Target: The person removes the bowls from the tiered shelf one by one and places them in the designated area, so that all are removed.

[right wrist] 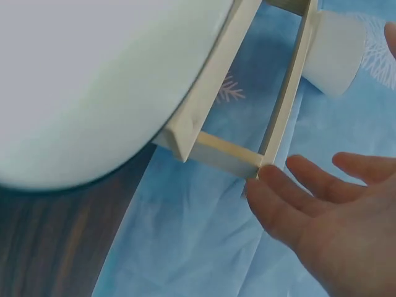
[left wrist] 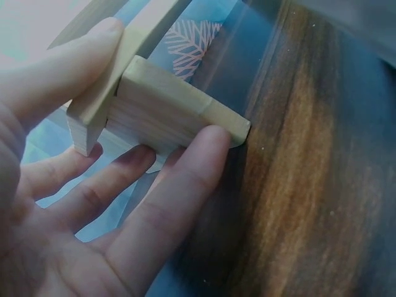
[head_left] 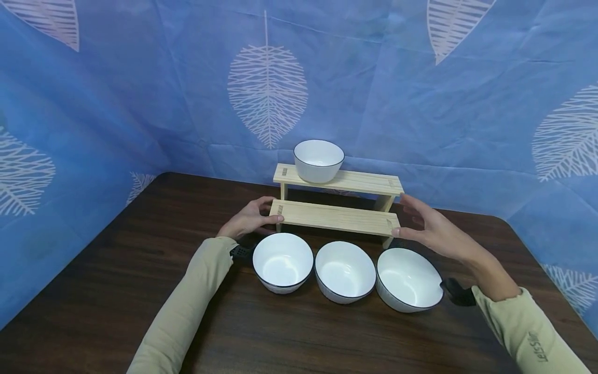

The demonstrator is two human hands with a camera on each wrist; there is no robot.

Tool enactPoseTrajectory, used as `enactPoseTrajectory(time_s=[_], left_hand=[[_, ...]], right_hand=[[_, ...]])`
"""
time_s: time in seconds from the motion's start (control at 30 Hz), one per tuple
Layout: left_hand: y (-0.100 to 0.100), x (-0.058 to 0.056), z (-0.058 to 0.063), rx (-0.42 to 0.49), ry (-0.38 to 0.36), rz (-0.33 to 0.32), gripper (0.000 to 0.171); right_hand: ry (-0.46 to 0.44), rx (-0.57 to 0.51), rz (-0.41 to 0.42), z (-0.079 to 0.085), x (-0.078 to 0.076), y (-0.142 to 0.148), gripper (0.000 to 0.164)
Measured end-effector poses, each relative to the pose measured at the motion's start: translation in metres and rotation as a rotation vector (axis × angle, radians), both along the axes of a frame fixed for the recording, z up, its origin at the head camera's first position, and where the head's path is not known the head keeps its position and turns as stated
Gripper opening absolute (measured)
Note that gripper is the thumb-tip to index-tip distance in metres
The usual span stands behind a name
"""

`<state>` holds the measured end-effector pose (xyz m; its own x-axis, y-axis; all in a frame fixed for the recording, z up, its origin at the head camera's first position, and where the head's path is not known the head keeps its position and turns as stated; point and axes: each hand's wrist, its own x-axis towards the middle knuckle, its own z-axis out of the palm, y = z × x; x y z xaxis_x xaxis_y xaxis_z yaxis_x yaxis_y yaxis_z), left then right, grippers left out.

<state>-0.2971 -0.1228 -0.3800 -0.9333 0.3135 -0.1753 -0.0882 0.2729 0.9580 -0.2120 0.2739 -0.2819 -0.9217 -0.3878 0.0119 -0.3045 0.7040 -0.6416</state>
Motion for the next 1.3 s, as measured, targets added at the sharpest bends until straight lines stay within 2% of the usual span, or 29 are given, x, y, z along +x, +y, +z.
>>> enactPoseTrajectory(time_s=[0.27, 0.47, 0.73, 1.17, 1.3], left_hand=[[0.000, 0.001, -0.001, 0.005, -0.001, -0.004, 0.074], [0.000, 0.002, 0.000, 0.002, 0.009, -0.011, 0.075], [-0.001, 0.002, 0.001, 0.000, 0.059, -0.045, 0.075], [-0.003, -0.001, 0.002, 0.020, 0.030, -0.049, 0.072], [-0.003, 0.000, 0.001, 0.022, 0.032, -0.059, 0.073]], right_hand=[[0.028, -0.004, -0.040, 0.010, -0.015, -0.015, 0.087], [0.029, -0.065, -0.066, 0.015, -0.025, -0.029, 0.084], [0.020, -0.162, -0.062, 0.019, -0.039, -0.044, 0.079], [0.020, -0.167, -0.133, 0.023, -0.064, -0.067, 0.079], [0.018, -0.205, -0.153, 0.023, -0.071, -0.076, 0.079]])
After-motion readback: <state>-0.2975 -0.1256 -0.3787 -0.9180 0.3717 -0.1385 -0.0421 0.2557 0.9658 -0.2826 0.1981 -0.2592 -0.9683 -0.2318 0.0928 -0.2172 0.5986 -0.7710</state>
